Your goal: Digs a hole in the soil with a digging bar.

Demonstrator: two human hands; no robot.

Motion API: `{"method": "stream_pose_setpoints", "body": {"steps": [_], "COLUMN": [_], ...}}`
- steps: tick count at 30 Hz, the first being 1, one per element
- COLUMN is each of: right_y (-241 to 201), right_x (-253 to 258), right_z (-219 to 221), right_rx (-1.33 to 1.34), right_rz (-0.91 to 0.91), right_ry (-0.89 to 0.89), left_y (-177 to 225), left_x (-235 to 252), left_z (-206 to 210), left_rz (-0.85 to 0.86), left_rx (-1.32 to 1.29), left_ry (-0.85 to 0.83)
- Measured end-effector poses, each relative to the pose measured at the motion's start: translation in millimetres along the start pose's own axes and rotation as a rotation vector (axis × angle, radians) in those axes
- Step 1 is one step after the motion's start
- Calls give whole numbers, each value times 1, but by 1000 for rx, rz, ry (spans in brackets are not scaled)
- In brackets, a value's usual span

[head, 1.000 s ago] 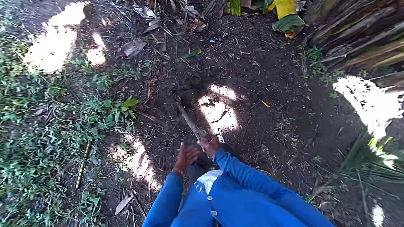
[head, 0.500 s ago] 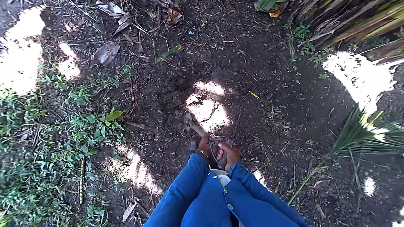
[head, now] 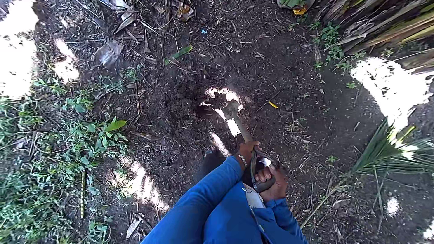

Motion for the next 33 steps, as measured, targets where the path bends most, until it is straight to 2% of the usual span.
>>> {"method": "stream_pose_setpoints", "body": {"steps": [5,7,11,14,16,21,25,33], "right_y": [-34,-65,-130,-155,-157,-142,-140,-137], "right_x": [70,103,147,172,184,195,214,266], "right_z": [-36,-45,-46,-39,-25,21,58,118], "right_rx": [4,-1,-99,-108,-132,-144,-165,-148], "right_rz": [118,191,351,406,411,478,507,468], "right_ry": [3,-48,34,42,53,-51,-76,-70], "left_y": [9,18,23,25,36,82,115,174], "left_x": [67,97,133,148,143,130,132,144], "left_z": [34,59,109,131,139,130,128,133], "left_rz": [-33,-22,8,41,40,-24,-3,-22], "left_rx": [95,103,-25,-145,-159,-45,1,-164], "left_ry": [68,48,45,-20,-67,46,60,49]}}
Point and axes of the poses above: each hand's wrist, its own x-axis towards the middle knuckle, its own z-axis out of the palm, y = z × x, the point moved 5 cm from there along x, towards the middle knuckle, and after that the axes turned 14 degrees about -y, right-handed, at the moved point
